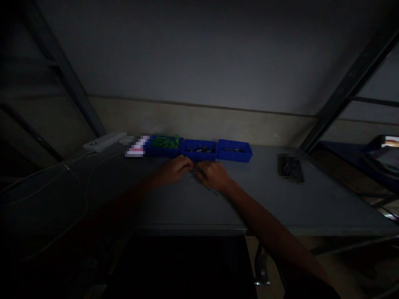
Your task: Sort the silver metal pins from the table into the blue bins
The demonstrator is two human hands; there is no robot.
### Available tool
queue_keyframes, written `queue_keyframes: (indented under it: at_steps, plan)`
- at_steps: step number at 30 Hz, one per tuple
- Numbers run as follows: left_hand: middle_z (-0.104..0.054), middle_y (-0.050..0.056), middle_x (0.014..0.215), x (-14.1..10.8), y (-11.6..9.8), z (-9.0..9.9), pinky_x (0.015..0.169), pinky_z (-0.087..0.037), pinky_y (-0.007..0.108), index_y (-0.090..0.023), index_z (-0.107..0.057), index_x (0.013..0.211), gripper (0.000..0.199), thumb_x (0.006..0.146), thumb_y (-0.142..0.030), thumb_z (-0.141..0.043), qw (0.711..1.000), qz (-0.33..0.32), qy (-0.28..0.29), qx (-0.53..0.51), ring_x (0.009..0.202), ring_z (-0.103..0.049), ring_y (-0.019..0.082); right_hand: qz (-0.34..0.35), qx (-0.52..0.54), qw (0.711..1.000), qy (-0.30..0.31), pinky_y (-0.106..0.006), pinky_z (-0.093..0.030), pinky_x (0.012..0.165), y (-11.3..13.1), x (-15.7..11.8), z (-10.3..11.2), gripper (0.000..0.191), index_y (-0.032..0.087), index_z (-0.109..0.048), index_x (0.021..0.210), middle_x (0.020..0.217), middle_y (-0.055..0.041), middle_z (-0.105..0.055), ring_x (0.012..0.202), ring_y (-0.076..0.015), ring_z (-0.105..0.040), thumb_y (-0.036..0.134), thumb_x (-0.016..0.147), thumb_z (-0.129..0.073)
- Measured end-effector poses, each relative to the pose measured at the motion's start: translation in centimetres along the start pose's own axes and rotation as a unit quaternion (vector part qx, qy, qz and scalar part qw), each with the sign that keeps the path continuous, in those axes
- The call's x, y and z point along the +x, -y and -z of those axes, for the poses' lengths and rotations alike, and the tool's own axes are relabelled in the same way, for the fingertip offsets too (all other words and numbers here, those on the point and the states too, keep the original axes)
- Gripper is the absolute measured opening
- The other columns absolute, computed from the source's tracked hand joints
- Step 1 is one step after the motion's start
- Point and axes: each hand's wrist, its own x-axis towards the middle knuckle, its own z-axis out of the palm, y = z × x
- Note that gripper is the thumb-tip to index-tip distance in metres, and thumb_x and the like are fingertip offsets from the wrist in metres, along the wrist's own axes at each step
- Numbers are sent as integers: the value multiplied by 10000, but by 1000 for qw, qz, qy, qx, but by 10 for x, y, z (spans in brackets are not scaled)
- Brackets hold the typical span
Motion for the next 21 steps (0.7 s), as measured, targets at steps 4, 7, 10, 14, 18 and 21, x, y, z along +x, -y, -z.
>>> queue_keyframes:
  at_steps: [4,7,10,14,18,21]
  plan:
    - [-590,25,846,0,-1,-1,810,-418,288,-173,-557,833,186,874,-224,-383,999,0,-33,-25,878,-529,157,-2,7,1000,-23,-253,-390,686,-2,1,0,219,157,-614,927,848,-68,-664,769,-156,-596,292,892,-445]
    - [-596,30,856,0,-1,-1,795,-425,292,-168,-561,852,152,857,-238,-427,998,2,-56,-34,869,-538,161,-21,24,998,-45,-249,-395,679,-4,1,1,226,158,-615,899,840,-66,-665,755,-149,-595,288,900,-430]
    - [-590,26,823,0,0,-1,762,-428,286,-165,-564,863,117,829,-247,-488,997,10,-75,-33,835,-542,161,-39,37,997,-63,-248,-403,685,-5,1,3,246,161,-617,886,838,-64,-665,751,-143,-593,292,909,-410]
    - [-596,19,805,-1,1,-3,749,-421,278,-170,-571,843,129,845,-250,-470,996,3,-90,-19,816,-538,157,-40,56,995,-75,-253,-410,678,-5,0,4,252,159,-620,882,827,-64,-662,727,-141,-589,301,904,-413]
    - [-616,23,821,-1,0,-7,755,-415,275,-170,-582,820,177,868,-241,-427,996,6,-88,-8,814,-538,155,-36,72,993,-87,-247,-412,664,-6,-1,5,207,158,-607,911,825,-59,-661,704,-136,-583,302,876,-463]
    - [-613,21,801,-1,0,-9,737,-414,268,-171,-591,823,207,879,-254,-410,996,16,-92,-8,783,-538,147,-30,79,992,-91,-243,-409,651,-7,-1,4,188,157,-600,893,816,-58,-659,680,-132,-575,287,871,-467]
